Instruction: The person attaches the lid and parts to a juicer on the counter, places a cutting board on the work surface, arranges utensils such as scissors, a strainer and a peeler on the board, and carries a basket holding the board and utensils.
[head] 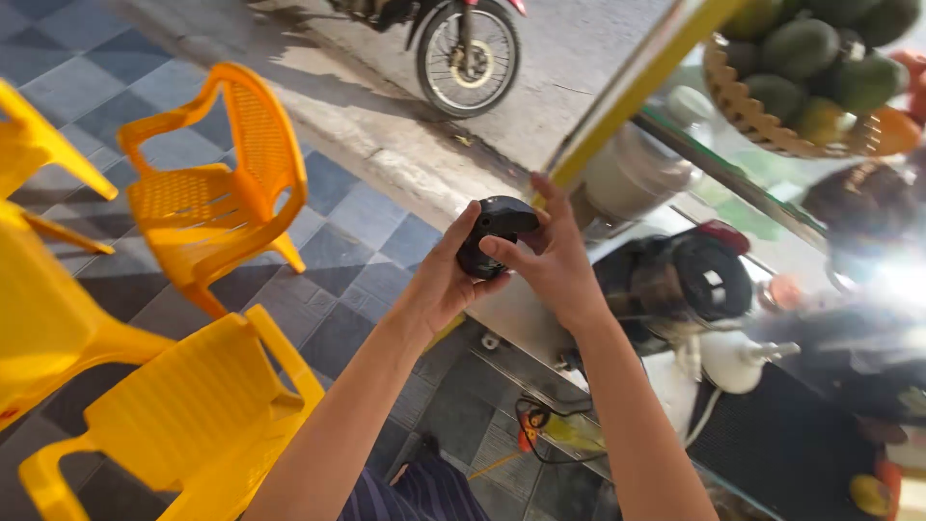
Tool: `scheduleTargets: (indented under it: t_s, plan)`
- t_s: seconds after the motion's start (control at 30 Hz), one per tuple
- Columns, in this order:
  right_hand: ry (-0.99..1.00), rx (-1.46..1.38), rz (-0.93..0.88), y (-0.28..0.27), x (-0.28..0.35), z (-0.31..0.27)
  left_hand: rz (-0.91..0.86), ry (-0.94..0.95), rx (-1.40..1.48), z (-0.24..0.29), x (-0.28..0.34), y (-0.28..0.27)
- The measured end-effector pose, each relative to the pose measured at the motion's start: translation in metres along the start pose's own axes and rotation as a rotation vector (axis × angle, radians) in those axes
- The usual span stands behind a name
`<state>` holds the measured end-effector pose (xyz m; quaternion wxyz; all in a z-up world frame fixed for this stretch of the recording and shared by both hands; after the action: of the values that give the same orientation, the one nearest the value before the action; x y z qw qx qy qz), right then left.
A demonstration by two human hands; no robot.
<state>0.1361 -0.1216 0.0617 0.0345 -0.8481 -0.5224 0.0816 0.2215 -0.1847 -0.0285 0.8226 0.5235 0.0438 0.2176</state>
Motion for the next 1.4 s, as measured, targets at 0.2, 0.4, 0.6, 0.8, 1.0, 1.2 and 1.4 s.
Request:
scheduleTargets:
  t_s: [0.2,0.4,0.6,0.8,1.0,1.2,1.4]
  plan:
    - [0.047,0.521,0.024,-0.169,0.057,-0.048,-0.041,-0.253,-0.356,-0.114,-0.078,0.102]
    - [0.203,0.685,0.247,-0.282,0.082,-0.036,-0.212,-0.395,-0.513,-0.183,-0.140,0.169]
    - [0.333,0.788,0.446,-0.324,0.093,0.000,-0.290,0.261,-1.674,-0.183,-0.193,0.154]
    - [0.674,0.722,0.506,-0.319,0.092,0.020,-0.664,0.218,-1.996,-0.225,-0.190,0.148]
    - [0.342,1.087,0.396,-0.312,0.091,0.043,-0.491,0.428,-1.877,-0.217,-0.186,0.150]
    - [0.081,1.232,0.350,-0.301,0.083,0.033,-0.429,0.282,-1.936,-0.205,-0.175,0.160]
    - [0.414,1.159,0.116,-0.309,0.069,0.051,-0.367,0.250,-2.038,-0.215,-0.173,0.163]
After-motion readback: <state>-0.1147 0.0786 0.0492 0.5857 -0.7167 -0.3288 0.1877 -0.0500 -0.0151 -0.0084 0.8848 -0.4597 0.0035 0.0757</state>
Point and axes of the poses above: each hand's wrist, its own x-axis away from the middle knuckle, its own y-axis out of the palm, z = x × y, the point moved 8 cm from there along -x, towards the middle knuckle, and after that the axes turned 1 degree about -z, right-handed, at the moved point
